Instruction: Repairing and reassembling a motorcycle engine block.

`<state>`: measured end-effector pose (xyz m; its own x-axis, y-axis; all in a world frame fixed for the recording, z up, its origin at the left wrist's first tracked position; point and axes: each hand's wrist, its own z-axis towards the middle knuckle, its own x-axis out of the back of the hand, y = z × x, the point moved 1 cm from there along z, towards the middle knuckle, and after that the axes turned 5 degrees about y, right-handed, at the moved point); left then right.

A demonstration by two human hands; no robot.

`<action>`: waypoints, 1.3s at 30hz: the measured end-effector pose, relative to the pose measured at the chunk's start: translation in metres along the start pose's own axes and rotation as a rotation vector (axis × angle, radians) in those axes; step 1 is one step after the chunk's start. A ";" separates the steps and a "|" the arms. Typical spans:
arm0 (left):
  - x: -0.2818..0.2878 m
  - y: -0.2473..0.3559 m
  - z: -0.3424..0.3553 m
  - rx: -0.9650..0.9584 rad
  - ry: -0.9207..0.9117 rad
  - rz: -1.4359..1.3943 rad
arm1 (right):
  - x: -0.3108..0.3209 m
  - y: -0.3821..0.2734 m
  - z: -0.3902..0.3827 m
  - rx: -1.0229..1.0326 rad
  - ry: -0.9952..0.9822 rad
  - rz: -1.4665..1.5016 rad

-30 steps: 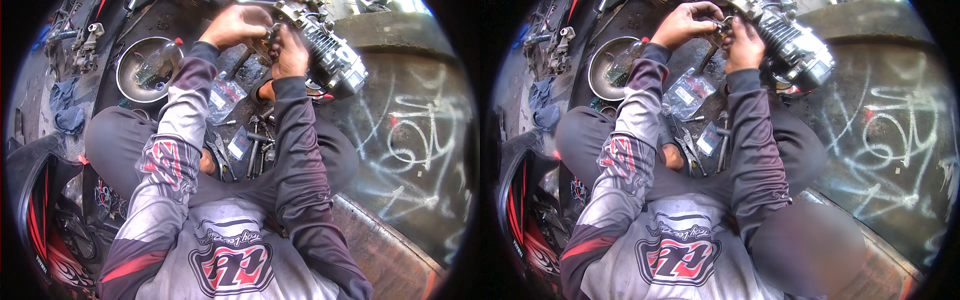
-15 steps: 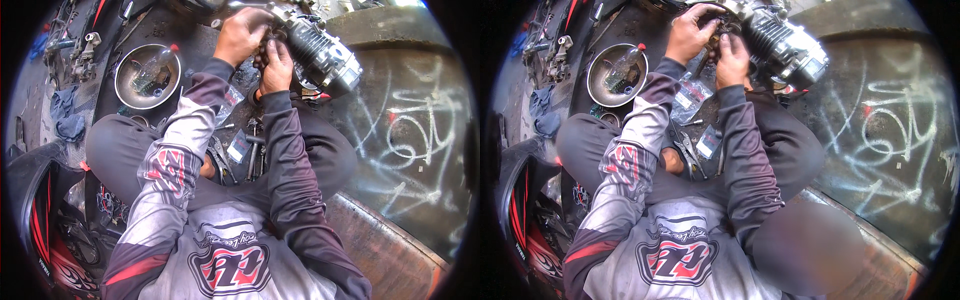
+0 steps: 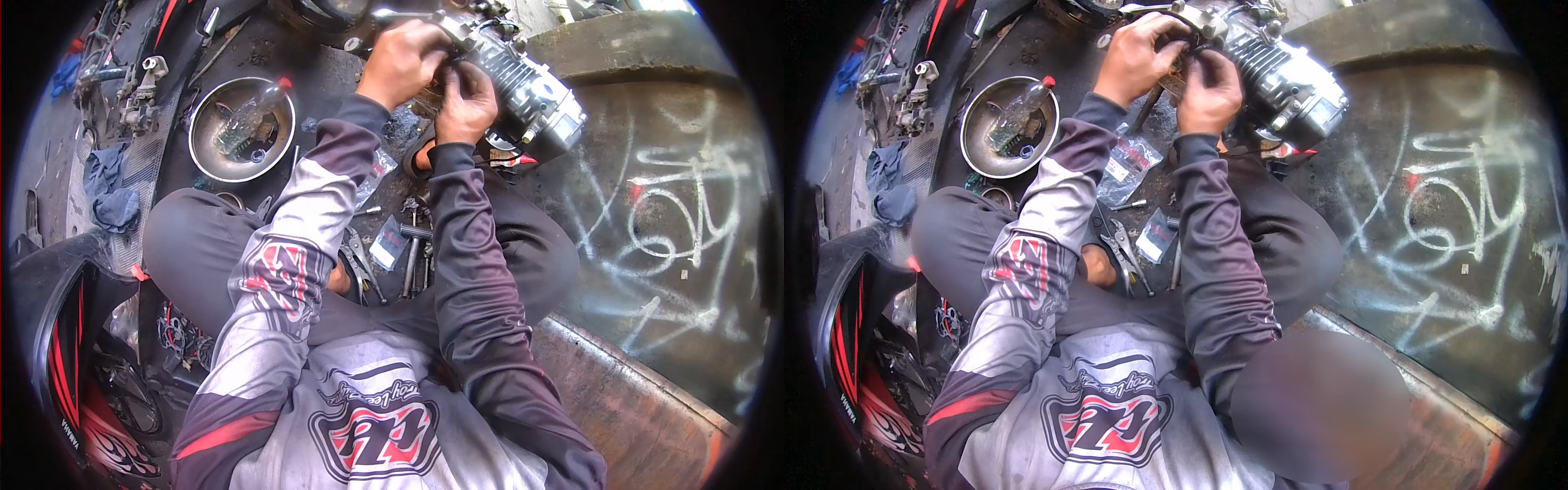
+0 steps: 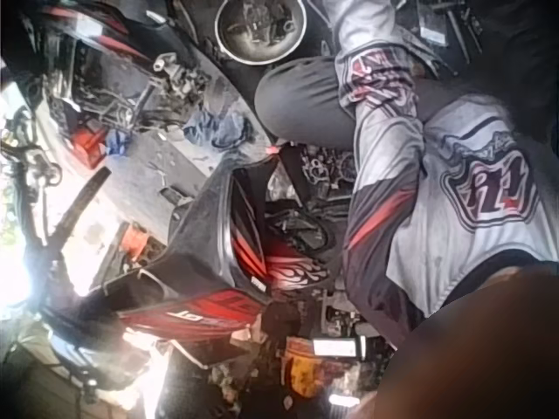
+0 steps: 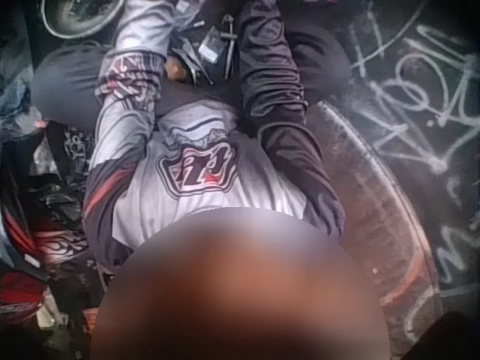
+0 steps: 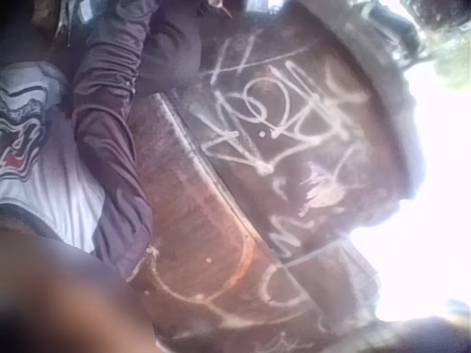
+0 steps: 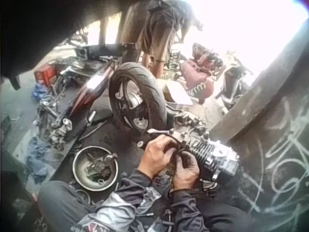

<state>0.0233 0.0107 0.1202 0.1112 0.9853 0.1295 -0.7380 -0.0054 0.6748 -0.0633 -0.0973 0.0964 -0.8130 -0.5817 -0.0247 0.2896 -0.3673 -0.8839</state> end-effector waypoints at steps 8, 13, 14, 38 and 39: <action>0.007 -0.011 -0.009 0.195 -0.095 -0.148 | 0.007 -0.012 0.008 -0.013 -0.032 -0.096; -0.007 -0.008 -0.015 0.088 0.006 0.020 | 0.002 -0.019 0.010 0.085 0.024 -0.277; -0.009 -0.009 -0.016 0.045 0.005 0.076 | 0.000 -0.021 0.010 0.097 0.067 -0.328; -0.002 -0.022 -0.013 -0.096 -0.023 0.069 | 0.000 -0.026 0.020 0.549 -0.066 -0.658; -0.003 -0.022 -0.014 -0.096 -0.023 0.071 | -0.002 -0.026 0.020 0.549 -0.066 -0.656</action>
<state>0.0295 0.0106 0.0945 0.0709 0.9789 0.1914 -0.8049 -0.0572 0.5907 -0.0590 -0.1008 0.1281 -0.8753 -0.1632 0.4551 -0.0119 -0.9338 -0.3576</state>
